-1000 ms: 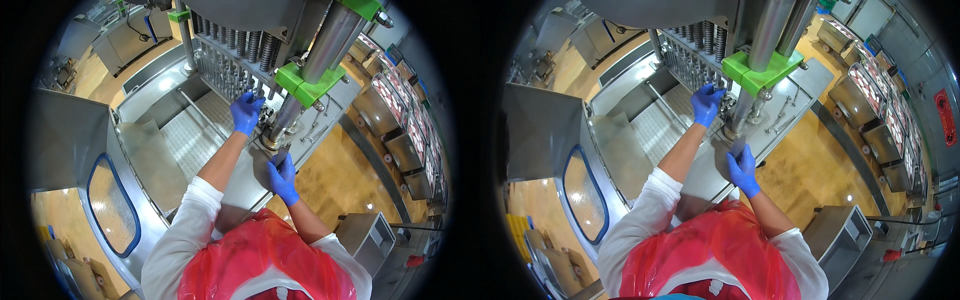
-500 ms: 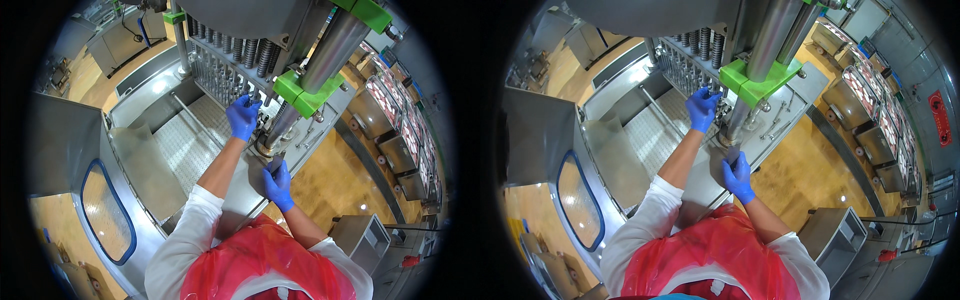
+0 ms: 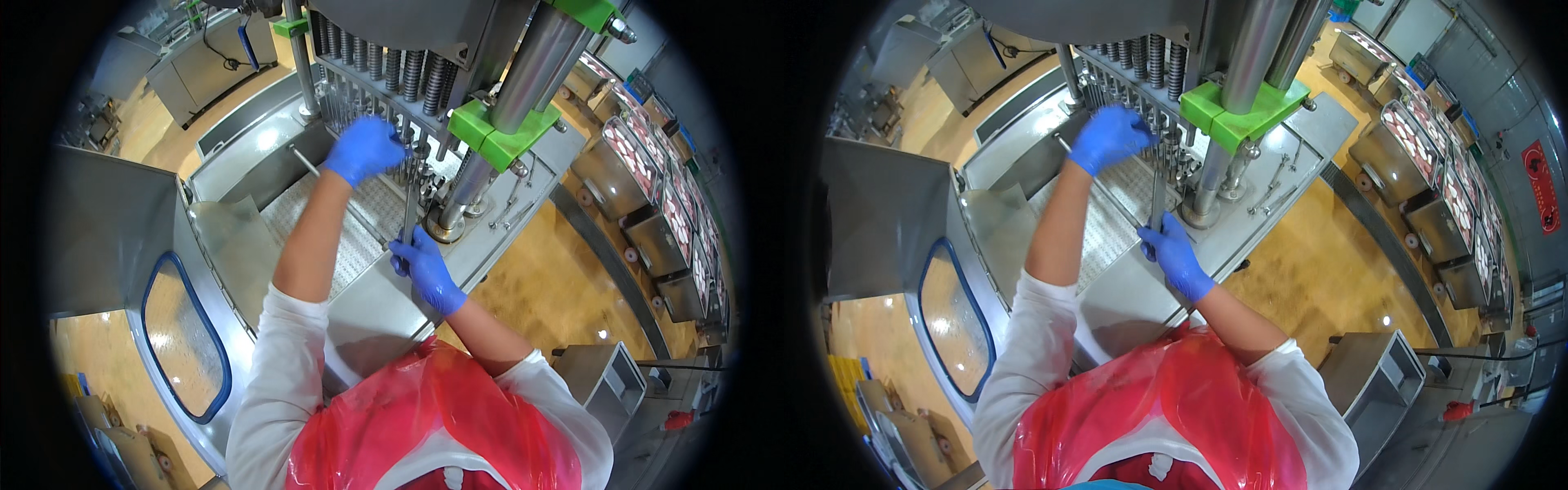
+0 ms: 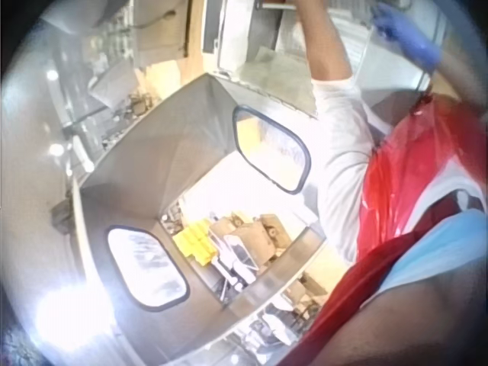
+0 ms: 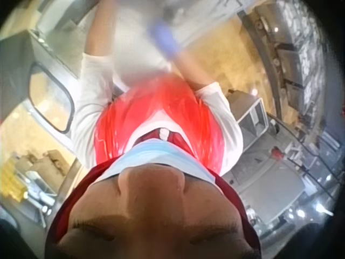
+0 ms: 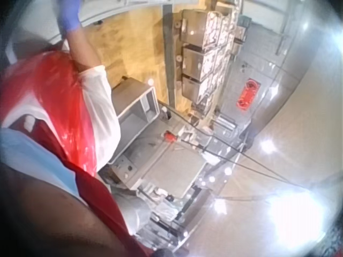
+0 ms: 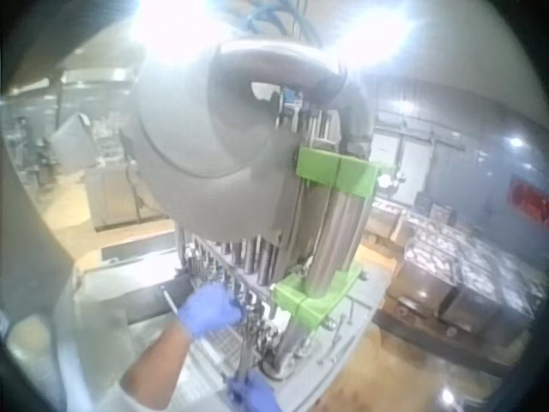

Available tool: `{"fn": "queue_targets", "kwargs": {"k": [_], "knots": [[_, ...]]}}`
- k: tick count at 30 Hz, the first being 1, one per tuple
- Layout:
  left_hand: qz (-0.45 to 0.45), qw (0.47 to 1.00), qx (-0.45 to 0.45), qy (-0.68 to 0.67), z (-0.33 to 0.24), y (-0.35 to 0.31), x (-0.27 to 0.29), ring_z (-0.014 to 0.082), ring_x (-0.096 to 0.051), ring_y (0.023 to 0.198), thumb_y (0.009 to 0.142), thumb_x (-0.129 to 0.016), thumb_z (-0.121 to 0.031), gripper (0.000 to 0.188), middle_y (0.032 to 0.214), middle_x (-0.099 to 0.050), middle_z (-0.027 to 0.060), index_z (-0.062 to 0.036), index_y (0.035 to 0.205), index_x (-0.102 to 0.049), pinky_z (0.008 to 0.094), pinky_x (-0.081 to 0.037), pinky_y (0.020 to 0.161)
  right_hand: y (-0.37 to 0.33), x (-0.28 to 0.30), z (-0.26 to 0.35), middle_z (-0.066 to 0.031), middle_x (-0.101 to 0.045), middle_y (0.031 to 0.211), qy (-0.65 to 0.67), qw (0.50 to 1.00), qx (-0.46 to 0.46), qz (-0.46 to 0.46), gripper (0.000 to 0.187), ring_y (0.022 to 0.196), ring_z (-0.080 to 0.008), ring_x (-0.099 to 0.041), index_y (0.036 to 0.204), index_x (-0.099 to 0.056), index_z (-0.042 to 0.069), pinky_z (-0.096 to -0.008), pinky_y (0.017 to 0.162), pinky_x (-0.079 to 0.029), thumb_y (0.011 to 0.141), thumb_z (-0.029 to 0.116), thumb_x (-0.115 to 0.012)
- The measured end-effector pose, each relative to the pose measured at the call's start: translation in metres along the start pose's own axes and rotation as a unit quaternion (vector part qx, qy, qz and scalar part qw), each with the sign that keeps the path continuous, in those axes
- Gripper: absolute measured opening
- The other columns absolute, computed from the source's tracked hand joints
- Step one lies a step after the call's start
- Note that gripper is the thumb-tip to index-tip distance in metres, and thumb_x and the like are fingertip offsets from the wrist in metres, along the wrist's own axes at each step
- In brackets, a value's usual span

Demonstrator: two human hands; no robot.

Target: The person uses a metal tool to tighten or adjust a series of small metal components on a vertical rack of a large industrial machine. The person works methodically from one side of the rack to the other, handling each component individually.

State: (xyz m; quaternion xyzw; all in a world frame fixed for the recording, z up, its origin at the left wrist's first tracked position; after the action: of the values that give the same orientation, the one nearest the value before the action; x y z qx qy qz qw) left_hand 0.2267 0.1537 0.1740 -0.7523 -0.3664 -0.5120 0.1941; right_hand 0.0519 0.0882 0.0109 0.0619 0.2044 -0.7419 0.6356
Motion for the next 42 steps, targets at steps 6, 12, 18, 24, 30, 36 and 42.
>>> {"fn": "queue_targets", "kwargs": {"k": [6, 12, 18, 24, 30, 36, 42], "knots": [[-0.237, 0.935, 0.028, -0.263, 0.026, 0.004, -0.120, 0.0368, -0.072, 0.090, 0.083, -0.079, -0.029, 0.041, 0.094, -0.072, 0.0249, 0.0043, 0.107, -0.072, 0.0403, -0.056, 0.082, -0.034, 0.032, -0.008, -0.0018, -0.055, 0.087, -0.259, 0.956, 0.130, -0.047, 0.020, 0.074, -0.0096, -0.053, 0.107, -0.053, 0.003, -0.0272, 0.068, -0.046, 0.093, 0.010, -0.066], [-0.283, 0.897, 0.007, -0.340, 0.032, 0.011, -0.150, 0.0366, -0.073, 0.087, 0.087, -0.074, -0.022, 0.033, 0.095, -0.073, 0.0237, 0.0026, 0.109, -0.072, 0.0387, -0.056, 0.076, -0.052, 0.052, -0.004, -0.0139, -0.066, 0.092, -0.292, 0.945, 0.130, -0.070, 0.034, 0.084, -0.0196, -0.063, 0.117, -0.056, -0.002, -0.0360, 0.077, -0.051, 0.091, 0.016, -0.068], [-0.239, 0.773, -0.028, -0.586, 0.056, 0.027, -0.168, 0.0167, -0.071, 0.077, 0.087, -0.072, -0.010, 0.023, 0.089, -0.075, 0.0187, 0.0016, 0.107, -0.071, 0.0328, -0.055, 0.071, -0.039, 0.025, 0.045, -0.0099, -0.064, 0.084, -0.378, 0.900, 0.199, -0.087, 0.032, 0.070, -0.0179, -0.063, 0.120, -0.056, 0.000, -0.0332, 0.065, -0.051, 0.092, 0.011, -0.067], [-0.256, 0.852, -0.008, -0.456, 0.058, 0.023, -0.168, 0.0088, -0.066, 0.077, 0.086, -0.072, -0.005, 0.025, 0.087, -0.074, 0.0166, -0.0008, 0.111, -0.071, 0.0301, -0.053, 0.071, -0.030, -0.031, 0.124, -0.0202, -0.069, 0.079, -0.612, 0.623, 0.445, -0.197, 0.033, 0.062, -0.0369, -0.068, 0.126, -0.053, -0.001, -0.0443, 0.057, -0.056, 0.096, 0.013, -0.061], [-0.239, 0.859, 0.048, -0.450, 0.054, 0.022, -0.172, 0.0264, -0.073, 0.078, 0.089, -0.072, -0.017, 0.029, 0.092, -0.074, 0.0188, -0.0024, 0.114, -0.071, 0.0367, -0.055, 0.072, -0.006, -0.022, 0.109, -0.0224, -0.066, 0.068, -0.618, 0.639, 0.392, -0.239, 0.022, 0.059, -0.0394, -0.067, 0.114, -0.056, 0.000, -0.0488, 0.052, -0.053, 0.095, 0.011, -0.055], [-0.246, 0.890, 0.031, -0.383, 0.051, 0.020, -0.166, 0.0321, -0.073, 0.085, 0.087, -0.073, -0.017, 0.030, 0.098, -0.074, 0.0211, 0.0003, 0.112, -0.071, 0.0380, -0.056, 0.074, 0.007, -0.012, 0.095, -0.0235, -0.064, 0.066, -0.648, 0.656, 0.318, -0.222, 0.024, 0.058, -0.0403, -0.066, 0.116, -0.055, 0.000, -0.0498, 0.052, -0.052, 0.095, 0.011, -0.057], [-0.245, 0.926, 0.026, -0.285, 0.036, 0.005, -0.153, 0.0163, -0.069, 0.076, 0.088, -0.073, -0.012, 0.022, 0.087, -0.075, 0.0134, 0.0003, 0.105, -0.072, 0.0336, -0.053, 0.069, 0.013, 0.008, 0.086, -0.0238, -0.064, 0.067, -0.658, 0.658, 0.284, -0.231, 0.029, 0.059, -0.0409, -0.066, 0.121, -0.055, 0.001, -0.0505, 0.053, -0.052, 0.096, 0.011, -0.061]]}}
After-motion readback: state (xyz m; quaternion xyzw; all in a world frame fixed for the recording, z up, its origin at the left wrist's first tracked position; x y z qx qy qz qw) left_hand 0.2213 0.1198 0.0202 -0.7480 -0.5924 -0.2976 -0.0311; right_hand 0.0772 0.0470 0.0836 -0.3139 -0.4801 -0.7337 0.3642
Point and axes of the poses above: each hand's wrist, its own y-axis towards the middle knuckle, its own x-axis out of the back of the hand, z = x × y, the point moved 5 cm from there along y, towards the middle knuckle
